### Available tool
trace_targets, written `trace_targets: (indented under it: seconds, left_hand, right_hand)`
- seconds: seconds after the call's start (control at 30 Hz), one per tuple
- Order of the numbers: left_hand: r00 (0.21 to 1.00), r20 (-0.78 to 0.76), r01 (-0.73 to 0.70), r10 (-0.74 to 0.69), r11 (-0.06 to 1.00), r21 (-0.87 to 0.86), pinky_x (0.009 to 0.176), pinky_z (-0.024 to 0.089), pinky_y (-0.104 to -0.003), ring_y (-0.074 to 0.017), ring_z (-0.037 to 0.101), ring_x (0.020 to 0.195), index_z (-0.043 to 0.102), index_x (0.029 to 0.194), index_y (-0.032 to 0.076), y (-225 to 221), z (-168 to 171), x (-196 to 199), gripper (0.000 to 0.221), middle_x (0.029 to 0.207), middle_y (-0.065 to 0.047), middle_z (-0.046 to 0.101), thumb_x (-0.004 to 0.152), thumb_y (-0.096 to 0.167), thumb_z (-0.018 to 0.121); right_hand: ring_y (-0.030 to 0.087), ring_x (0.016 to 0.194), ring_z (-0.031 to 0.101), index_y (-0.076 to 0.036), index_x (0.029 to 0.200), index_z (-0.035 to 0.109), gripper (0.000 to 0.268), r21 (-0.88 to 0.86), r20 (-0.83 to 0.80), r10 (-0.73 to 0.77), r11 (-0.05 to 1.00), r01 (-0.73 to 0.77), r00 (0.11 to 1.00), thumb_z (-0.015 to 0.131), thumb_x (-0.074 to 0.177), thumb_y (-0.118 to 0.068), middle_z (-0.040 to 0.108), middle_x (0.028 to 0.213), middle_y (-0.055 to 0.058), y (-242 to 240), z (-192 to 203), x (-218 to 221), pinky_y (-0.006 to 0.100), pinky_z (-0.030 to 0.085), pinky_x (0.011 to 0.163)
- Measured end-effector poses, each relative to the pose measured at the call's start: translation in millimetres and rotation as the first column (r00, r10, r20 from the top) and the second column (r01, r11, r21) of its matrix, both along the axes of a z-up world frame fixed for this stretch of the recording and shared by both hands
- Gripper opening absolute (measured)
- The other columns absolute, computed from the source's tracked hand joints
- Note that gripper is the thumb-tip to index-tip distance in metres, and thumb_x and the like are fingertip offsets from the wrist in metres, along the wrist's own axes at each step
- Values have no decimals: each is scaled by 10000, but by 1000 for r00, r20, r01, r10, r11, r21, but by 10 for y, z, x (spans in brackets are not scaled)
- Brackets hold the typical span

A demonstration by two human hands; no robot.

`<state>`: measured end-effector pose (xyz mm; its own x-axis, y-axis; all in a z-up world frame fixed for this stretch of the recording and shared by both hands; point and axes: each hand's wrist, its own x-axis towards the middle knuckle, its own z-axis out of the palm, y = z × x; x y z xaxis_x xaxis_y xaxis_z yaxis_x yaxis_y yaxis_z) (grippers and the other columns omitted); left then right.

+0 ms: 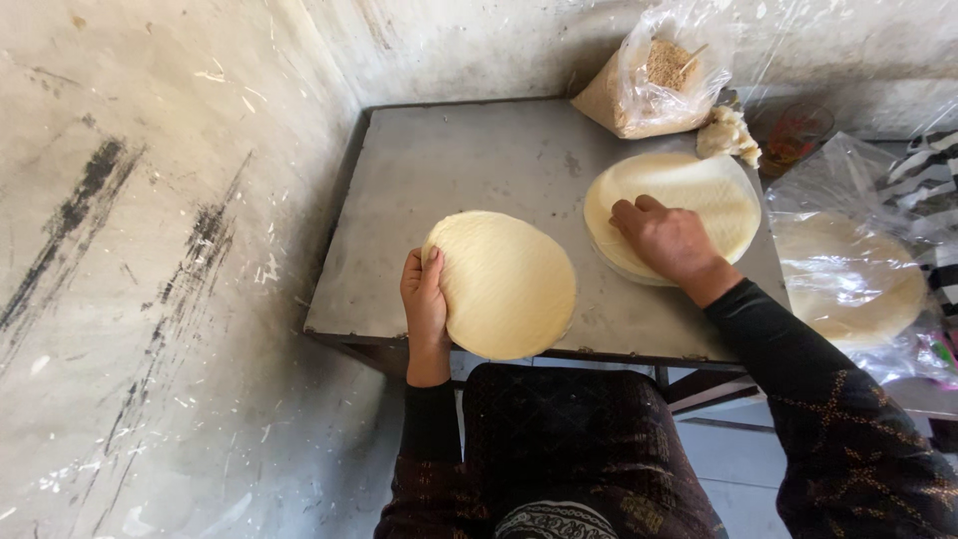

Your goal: The person separates and prepares wrappers from a stack on a metal table by hand, occasionally folding them and placing them aside.

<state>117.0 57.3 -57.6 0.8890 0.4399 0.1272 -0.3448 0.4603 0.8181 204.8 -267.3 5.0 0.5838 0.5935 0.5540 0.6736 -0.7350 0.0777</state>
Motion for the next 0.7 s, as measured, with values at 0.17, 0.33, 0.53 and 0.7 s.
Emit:
trace_targets:
  seconds: [0.17,0.33,0.53,0.7]
  left_hand:
    - [1000,-7,-15,15,999,44,724,512,-235,-68,599,805,633,1007,30,-16,53,-70,178,918,-19,666,1019,207,646]
    - [1000,10,-17,16,998,67,713,512,-237,-67,595,792,634,1004,33,-8,9,-51,182,908,-18,666,1023,213,643]
    - [999,39,-18,15,997,78,711,500,-234,-64,581,793,627,994,29,-8,-23,-48,183,904,-16,655,1042,205,642]
    - [1000,28,-11,8,996,83,725,510,-235,-71,595,808,623,1007,25,-28,71,-78,188,922,-24,656,1038,210,638]
  right_hand:
    - [208,562,633,-75,1004,670,135,36,-3,63,997,-63,998,680,977,-206,624,749,50,48,-40,-64,340,532,491]
    - [242,584,649,-104,968,668,143,2,-8,20,1000,-20,1000,689,973,-245,626,761,56,50,-51,-120,367,537,507]
    - [271,563,648,-121,1020,694,159,-46,-42,67,997,-69,997,658,967,-266,636,762,72,-45,55,-141,395,529,493]
    - [280,582,655,-104,1000,689,196,-57,-98,105,992,-111,990,642,983,-294,640,758,67,-69,136,-168,401,534,515]
